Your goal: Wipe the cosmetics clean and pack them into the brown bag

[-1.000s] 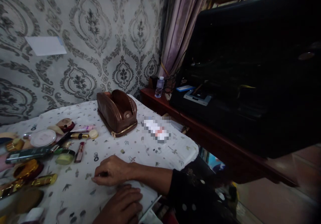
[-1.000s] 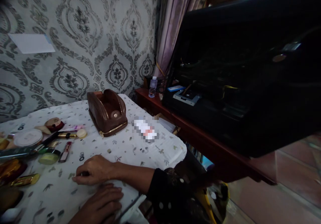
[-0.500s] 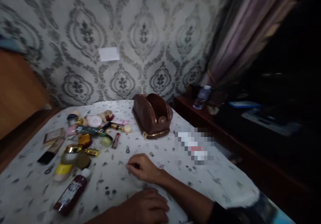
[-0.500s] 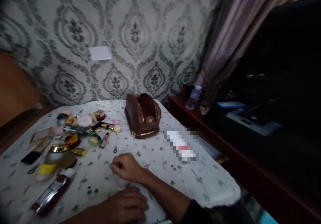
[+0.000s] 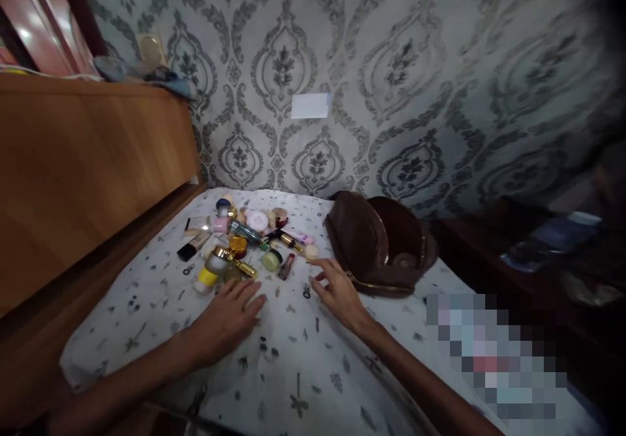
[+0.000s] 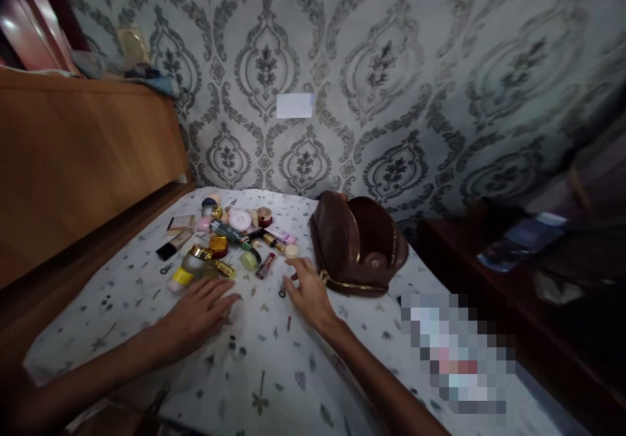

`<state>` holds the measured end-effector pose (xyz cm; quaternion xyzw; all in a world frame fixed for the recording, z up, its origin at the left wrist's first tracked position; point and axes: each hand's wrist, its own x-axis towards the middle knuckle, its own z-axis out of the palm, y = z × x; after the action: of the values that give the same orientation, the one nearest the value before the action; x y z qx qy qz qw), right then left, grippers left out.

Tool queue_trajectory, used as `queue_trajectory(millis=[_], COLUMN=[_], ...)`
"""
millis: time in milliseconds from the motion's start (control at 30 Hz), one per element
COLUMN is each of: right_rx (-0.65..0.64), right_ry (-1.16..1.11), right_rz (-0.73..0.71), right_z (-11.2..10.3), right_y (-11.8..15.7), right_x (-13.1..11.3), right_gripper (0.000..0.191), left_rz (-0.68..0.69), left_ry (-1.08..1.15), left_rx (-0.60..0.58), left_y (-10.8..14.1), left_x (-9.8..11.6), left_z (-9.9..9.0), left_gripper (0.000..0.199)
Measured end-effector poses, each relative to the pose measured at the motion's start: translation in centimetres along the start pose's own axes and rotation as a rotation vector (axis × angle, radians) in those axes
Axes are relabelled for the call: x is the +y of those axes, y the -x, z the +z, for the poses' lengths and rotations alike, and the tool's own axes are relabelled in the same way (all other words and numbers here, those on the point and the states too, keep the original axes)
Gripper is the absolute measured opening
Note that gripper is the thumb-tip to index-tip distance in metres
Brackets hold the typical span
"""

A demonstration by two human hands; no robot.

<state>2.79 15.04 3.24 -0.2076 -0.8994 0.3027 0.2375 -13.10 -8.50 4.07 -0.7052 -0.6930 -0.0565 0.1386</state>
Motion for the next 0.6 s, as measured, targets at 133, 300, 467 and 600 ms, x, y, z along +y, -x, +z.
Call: queue_trajectory(millis=[133, 300, 467, 600], right_rx=[-0.002, 0.007, 0.094, 0.178], right_ry=[0.269, 0.399, 0.237, 0.054], right_rz=[0.158, 0.203, 0.106, 0.051], right_z=[1.6, 3.5, 3.9, 4.3], right_y=[-3.2, -5.4, -6.7, -7.1], right_x=[0.3, 1.1, 2.8, 2.9], right_gripper=[0.044, 0.041, 0.03, 0.032], left_rz=[-0.263, -0.374, -0.374, -0.453], left_ry=[0.009, 0.142, 0.376, 0.511], left_rx=[-0.064, -0.102, -0.025, 0.164], left_y=[3.6, 5.9, 5.4, 3.1], left_x=[-1.7, -2.0, -3.1, -7.1], left_z=[0.3, 0.8, -1.0, -3.3], left_gripper=[0.042, 0.054, 0.056, 0.044])
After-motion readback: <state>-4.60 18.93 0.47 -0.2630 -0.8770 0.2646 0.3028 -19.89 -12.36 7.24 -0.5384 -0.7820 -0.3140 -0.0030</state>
